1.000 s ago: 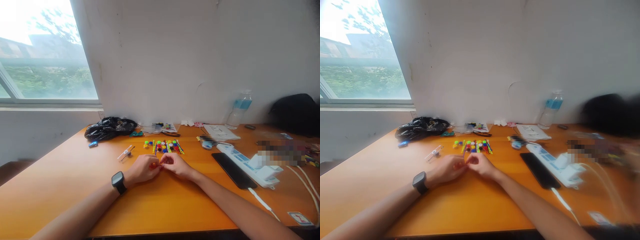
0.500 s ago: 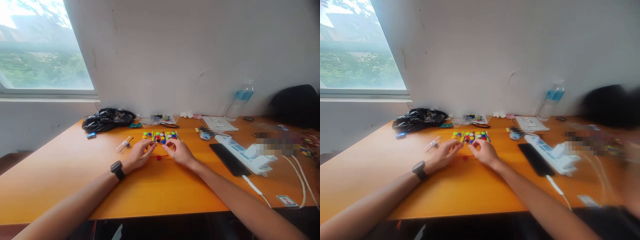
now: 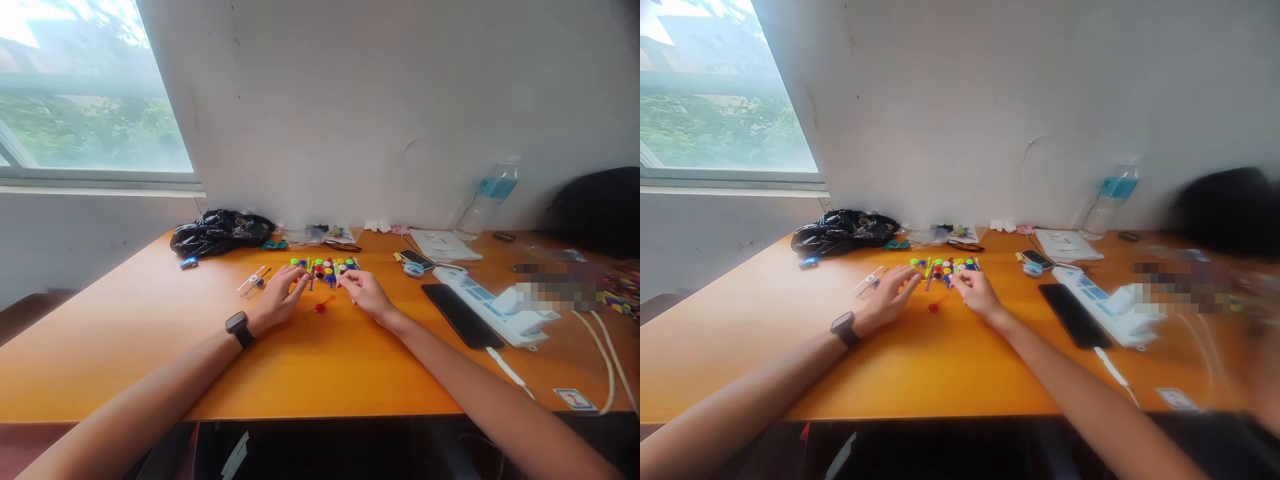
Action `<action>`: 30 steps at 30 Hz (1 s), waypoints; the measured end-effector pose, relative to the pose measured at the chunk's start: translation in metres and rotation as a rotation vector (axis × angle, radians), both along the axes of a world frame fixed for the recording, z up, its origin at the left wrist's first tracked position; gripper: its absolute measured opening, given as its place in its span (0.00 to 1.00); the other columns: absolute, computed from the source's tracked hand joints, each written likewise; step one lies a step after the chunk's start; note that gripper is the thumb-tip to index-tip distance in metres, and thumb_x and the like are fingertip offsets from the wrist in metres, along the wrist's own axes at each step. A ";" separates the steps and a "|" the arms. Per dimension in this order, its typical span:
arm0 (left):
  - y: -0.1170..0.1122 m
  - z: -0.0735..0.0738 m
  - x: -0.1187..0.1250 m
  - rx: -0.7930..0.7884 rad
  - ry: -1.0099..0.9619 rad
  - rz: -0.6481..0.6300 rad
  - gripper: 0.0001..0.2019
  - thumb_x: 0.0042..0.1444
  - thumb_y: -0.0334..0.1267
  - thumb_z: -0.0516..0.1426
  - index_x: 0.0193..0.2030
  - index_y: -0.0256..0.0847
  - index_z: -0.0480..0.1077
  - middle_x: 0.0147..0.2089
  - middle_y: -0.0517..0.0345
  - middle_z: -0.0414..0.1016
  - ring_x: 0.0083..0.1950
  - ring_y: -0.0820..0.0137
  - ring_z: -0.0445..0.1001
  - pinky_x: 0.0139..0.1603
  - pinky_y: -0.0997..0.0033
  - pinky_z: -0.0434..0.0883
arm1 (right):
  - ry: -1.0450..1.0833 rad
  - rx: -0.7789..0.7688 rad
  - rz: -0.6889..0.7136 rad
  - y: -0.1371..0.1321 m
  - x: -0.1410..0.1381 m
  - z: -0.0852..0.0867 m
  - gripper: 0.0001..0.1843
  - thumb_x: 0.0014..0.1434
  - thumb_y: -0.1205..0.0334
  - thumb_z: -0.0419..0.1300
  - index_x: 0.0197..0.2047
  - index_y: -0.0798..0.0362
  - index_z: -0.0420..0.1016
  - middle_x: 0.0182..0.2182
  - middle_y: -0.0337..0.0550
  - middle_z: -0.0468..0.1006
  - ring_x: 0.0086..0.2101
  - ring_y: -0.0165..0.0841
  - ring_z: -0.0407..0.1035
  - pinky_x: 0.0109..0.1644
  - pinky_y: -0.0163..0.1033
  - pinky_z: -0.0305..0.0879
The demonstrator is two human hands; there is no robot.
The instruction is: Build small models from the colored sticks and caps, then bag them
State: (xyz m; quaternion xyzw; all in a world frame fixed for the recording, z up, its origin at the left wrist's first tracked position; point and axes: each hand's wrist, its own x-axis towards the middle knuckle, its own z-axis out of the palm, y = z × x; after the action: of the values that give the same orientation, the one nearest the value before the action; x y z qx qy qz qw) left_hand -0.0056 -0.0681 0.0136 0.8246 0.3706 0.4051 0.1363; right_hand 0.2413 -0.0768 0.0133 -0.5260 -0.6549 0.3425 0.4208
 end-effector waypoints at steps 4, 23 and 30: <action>0.002 0.000 -0.001 0.019 0.020 0.004 0.17 0.77 0.45 0.47 0.44 0.43 0.74 0.44 0.52 0.78 0.47 0.61 0.74 0.50 0.62 0.69 | -0.343 0.211 -0.022 -0.001 0.000 -0.007 0.20 0.66 0.45 0.59 0.30 0.51 0.75 0.18 0.35 0.66 0.21 0.31 0.58 0.28 0.37 0.50; 0.040 -0.006 -0.051 -0.175 0.636 0.601 0.25 0.71 0.47 0.51 0.68 0.32 0.62 0.55 0.33 0.72 0.49 0.47 0.77 0.45 0.56 0.69 | -0.419 0.251 -0.032 -0.001 0.004 -0.004 0.21 0.68 0.46 0.57 0.29 0.51 0.74 0.19 0.36 0.67 0.23 0.31 0.60 0.29 0.37 0.51; 0.030 0.004 -0.041 -0.207 0.631 0.437 0.13 0.71 0.42 0.51 0.52 0.40 0.73 0.51 0.43 0.81 0.51 0.53 0.80 0.46 0.63 0.71 | -0.416 0.253 -0.008 -0.002 0.004 -0.004 0.20 0.68 0.47 0.58 0.29 0.51 0.73 0.19 0.35 0.67 0.23 0.30 0.60 0.29 0.37 0.51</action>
State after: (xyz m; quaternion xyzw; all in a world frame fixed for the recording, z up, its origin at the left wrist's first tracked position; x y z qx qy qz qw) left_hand -0.0462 -0.0379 0.0173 0.7921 0.6000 0.1117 0.0085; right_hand 0.2452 -0.0790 0.0094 -0.5308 -0.7631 0.1407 0.3408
